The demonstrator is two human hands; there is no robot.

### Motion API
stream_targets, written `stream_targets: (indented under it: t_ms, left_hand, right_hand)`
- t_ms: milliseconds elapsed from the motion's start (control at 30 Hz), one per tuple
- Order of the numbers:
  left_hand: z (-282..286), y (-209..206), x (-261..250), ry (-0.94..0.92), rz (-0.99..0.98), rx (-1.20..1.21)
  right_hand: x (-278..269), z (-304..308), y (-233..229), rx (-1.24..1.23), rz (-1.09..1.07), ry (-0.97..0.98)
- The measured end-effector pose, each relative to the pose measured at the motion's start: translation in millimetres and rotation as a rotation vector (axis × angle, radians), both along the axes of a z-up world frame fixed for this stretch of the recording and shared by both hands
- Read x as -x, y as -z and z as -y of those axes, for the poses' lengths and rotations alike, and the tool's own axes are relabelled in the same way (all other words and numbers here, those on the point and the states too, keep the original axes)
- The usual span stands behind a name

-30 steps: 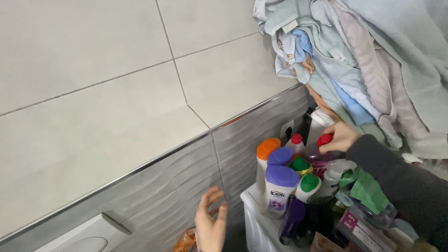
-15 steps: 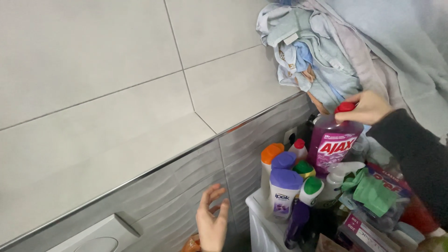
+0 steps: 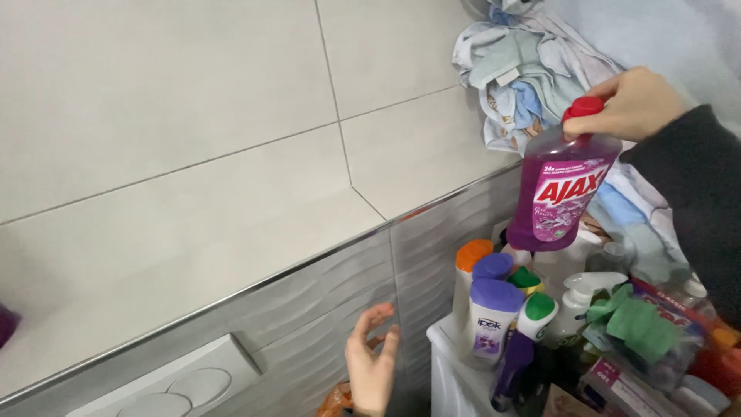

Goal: The person picks cleaning product bottles one at a time from a pile on top of a washing machine and from a lower storage area, then places and lines them up on the wall shelf above the toilet. They continue until the shelf holds a row of detergent and cleaner bottles.

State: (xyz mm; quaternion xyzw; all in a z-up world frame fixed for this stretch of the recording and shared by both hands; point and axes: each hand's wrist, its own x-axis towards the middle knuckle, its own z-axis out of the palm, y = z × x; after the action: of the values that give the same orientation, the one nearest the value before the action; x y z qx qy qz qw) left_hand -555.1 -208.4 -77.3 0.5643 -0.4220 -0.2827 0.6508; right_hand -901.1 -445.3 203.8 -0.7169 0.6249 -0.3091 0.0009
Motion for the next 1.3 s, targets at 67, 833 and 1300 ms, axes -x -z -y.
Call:
stream_targets:
  t_ms: [67,833,1300]
  left_hand:
    - [-4,8,-8,-0.006,-0.007,0.035]
    - [-102,-15,-140,-0.119,0.501,0.015]
    - [-173,-32,-201,-0.556,0.256,-0.192]
  right_hand:
    - [-30,-29,-17,-0.041,0.074,-0.039]
    - [-330,-221,13,-0.370,0.250,-0.731]
    - [-460,-275,24,-0.434,0.168,-1.144]
